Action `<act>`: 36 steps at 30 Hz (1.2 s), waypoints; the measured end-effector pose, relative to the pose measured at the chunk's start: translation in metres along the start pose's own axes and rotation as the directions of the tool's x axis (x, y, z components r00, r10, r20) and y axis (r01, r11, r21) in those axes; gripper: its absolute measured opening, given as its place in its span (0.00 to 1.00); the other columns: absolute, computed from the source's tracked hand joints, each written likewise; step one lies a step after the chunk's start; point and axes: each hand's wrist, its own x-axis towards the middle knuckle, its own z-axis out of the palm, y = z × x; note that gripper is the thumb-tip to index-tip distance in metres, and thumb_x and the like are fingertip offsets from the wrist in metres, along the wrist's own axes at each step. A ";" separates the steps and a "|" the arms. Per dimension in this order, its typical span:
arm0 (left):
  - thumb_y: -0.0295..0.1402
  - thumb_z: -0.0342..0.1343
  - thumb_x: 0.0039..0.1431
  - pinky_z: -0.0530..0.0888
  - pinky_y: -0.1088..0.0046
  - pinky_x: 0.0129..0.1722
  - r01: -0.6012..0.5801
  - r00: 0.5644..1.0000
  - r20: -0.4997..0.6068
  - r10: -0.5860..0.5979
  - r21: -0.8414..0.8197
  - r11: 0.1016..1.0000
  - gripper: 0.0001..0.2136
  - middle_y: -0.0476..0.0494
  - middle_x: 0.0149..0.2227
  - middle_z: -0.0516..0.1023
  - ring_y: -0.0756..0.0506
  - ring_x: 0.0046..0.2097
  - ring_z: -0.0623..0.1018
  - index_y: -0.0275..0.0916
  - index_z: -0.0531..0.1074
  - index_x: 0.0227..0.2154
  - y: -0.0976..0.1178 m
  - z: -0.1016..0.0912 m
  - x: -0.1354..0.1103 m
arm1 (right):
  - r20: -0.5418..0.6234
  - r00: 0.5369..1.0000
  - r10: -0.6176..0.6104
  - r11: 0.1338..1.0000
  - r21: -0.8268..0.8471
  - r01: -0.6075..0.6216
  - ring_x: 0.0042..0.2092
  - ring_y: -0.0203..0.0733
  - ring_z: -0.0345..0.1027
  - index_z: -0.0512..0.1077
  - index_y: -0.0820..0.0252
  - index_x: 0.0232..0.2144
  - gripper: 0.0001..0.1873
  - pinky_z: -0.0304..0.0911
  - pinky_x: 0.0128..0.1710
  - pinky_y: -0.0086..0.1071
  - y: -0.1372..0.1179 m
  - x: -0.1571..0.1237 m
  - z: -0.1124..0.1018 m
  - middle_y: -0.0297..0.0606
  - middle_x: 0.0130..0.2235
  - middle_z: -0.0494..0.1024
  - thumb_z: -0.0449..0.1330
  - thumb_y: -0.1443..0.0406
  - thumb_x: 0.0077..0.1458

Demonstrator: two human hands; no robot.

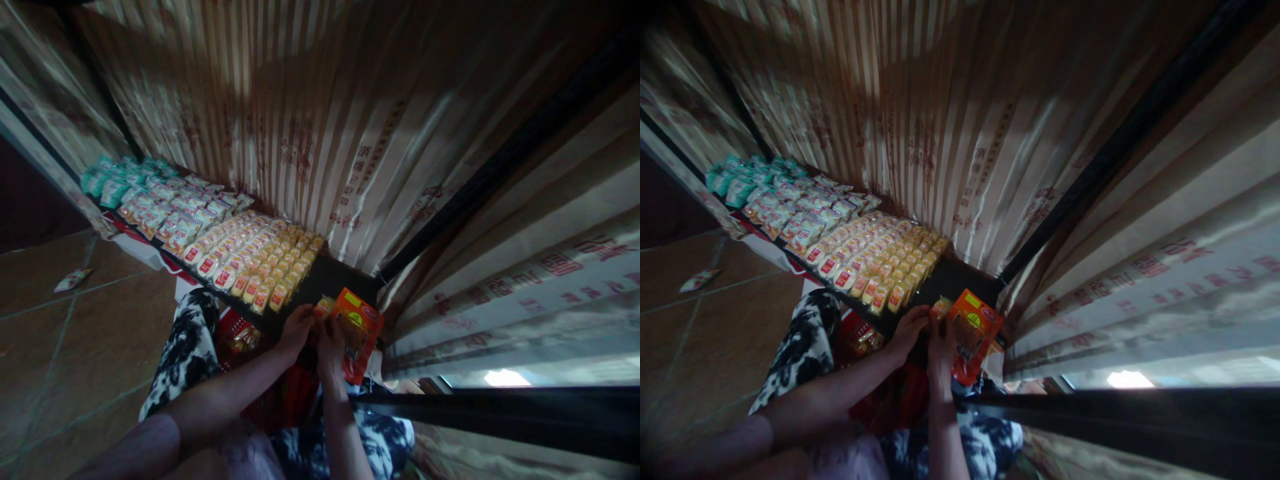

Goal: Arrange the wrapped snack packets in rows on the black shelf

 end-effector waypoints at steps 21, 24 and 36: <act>0.25 0.49 0.52 0.69 0.70 0.46 -0.122 0.993 0.046 0.113 0.300 0.946 0.12 0.42 0.38 0.77 0.46 0.42 0.74 0.36 0.74 0.38 -0.003 -0.005 0.013 | -0.041 0.999 -0.010 0.995 -0.096 0.006 0.45 0.49 0.68 0.70 0.60 0.42 0.23 0.58 0.46 0.38 -0.001 0.011 0.004 0.45 0.43 0.75 0.54 0.53 0.49; 0.24 0.48 0.52 0.67 0.69 0.49 -0.132 0.991 0.038 0.127 0.393 0.910 0.13 0.40 0.41 0.77 0.45 0.45 0.74 0.35 0.73 0.39 -0.001 -0.004 0.020 | -0.066 0.997 -0.046 0.994 -0.098 0.040 0.43 0.49 0.68 0.72 0.59 0.40 0.21 0.59 0.44 0.37 0.000 0.018 0.008 0.44 0.41 0.77 0.55 0.53 0.47; 0.26 0.46 0.55 0.66 0.70 0.53 -0.179 0.983 0.062 0.173 0.537 0.824 0.15 0.44 0.44 0.76 0.46 0.48 0.73 0.38 0.71 0.43 0.008 0.009 0.045 | -0.098 0.987 -0.127 0.985 -0.131 0.113 0.40 0.48 0.70 0.70 0.65 0.42 0.24 0.60 0.40 0.37 -0.003 0.047 0.024 0.47 0.39 0.77 0.52 0.54 0.48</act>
